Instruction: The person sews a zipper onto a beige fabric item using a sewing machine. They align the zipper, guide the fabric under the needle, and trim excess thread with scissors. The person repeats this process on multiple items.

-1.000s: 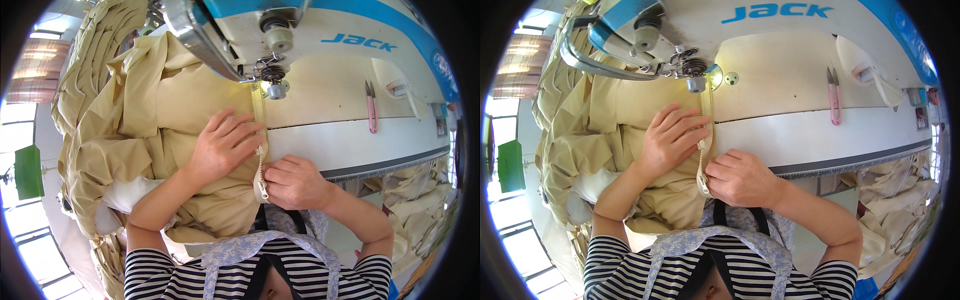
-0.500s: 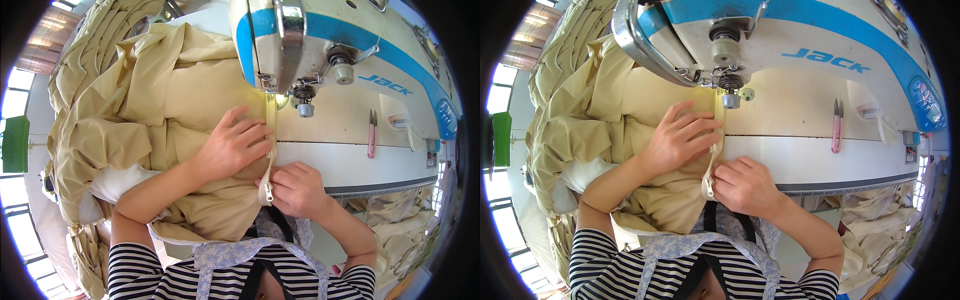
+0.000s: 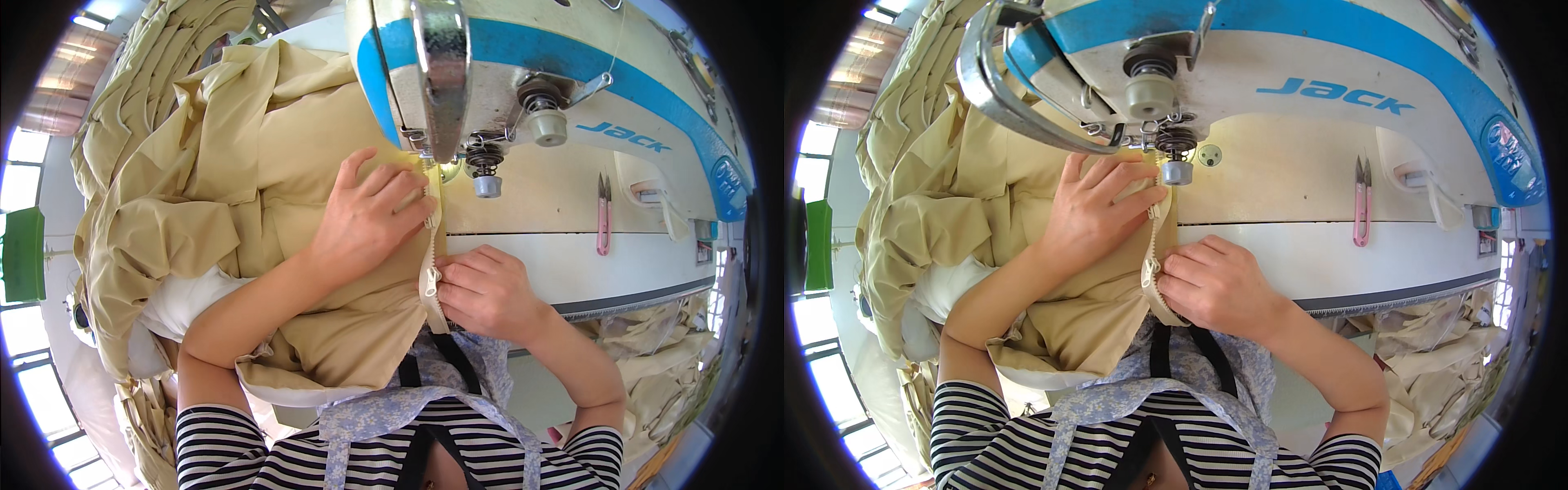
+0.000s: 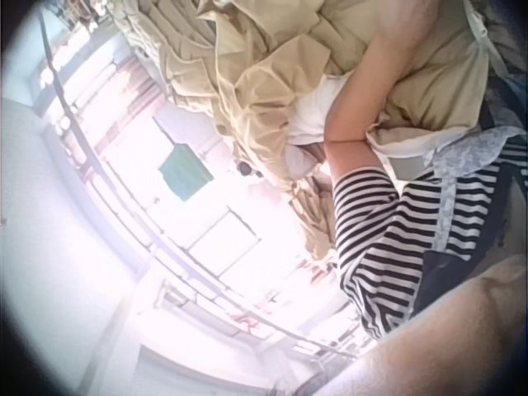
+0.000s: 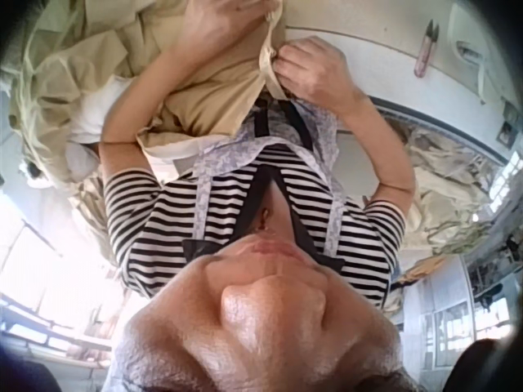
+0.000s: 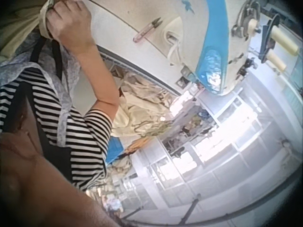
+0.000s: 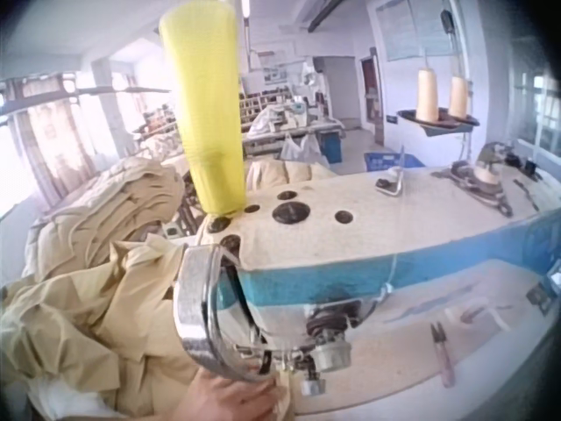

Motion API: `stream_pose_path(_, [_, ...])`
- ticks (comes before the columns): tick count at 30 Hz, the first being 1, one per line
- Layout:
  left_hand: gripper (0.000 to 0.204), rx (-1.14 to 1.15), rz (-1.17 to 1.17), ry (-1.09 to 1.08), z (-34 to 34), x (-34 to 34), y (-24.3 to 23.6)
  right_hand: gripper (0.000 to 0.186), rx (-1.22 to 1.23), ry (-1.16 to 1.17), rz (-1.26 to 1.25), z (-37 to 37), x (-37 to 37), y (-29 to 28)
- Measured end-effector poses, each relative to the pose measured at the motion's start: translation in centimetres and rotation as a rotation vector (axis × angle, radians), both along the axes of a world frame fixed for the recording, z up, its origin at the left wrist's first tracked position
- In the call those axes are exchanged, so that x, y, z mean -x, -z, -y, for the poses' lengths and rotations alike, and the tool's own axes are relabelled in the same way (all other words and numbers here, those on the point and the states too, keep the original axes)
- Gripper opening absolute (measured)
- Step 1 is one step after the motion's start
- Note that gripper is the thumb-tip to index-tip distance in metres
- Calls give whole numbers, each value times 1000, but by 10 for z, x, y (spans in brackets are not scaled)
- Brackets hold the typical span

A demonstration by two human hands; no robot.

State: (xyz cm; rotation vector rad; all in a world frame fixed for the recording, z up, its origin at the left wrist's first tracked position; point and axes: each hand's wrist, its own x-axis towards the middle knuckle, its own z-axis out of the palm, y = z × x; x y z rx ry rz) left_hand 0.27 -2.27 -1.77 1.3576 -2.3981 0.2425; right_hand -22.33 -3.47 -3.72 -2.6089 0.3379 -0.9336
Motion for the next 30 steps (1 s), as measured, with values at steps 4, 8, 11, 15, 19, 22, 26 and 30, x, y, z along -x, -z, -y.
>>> stream_pose_path(4, [24, -12, 9, 0, 2, 0, -2, 16, -37, -12, -4, 2, 2, -1])
stream_pose_path(8, [22, 0, 8, 2, 3, 1, -1, 16, -29, -4, 2, 2, 1, -3])
stream_pose_path(11, [22, 11, 8, -2, 5, 0, 0, 18, -36, 8, -14, 4, 0, -3])
stream_pose_path(15, [22, 49, 2, -8, 15, -3, 3, 23, -40, 36, -35, 12, -4, -3])
stream_pose_path(19, [21, 94, -24, 10, 22, -8, 7, 13, -43, 64, -24, 19, -7, -5])
stream_pose_path(22, [22, 84, -40, 9, 27, -12, 10, 20, -81, 66, -66, 22, -7, -7])
stream_pose_path(26, [21, 68, -48, 34, 31, -14, 9, 20, -72, 94, -65, 25, -9, -5])
stream_pose_path(30, [22, 44, -84, 34, 24, -12, 1, 20, -128, 123, -31, 24, -8, -3])
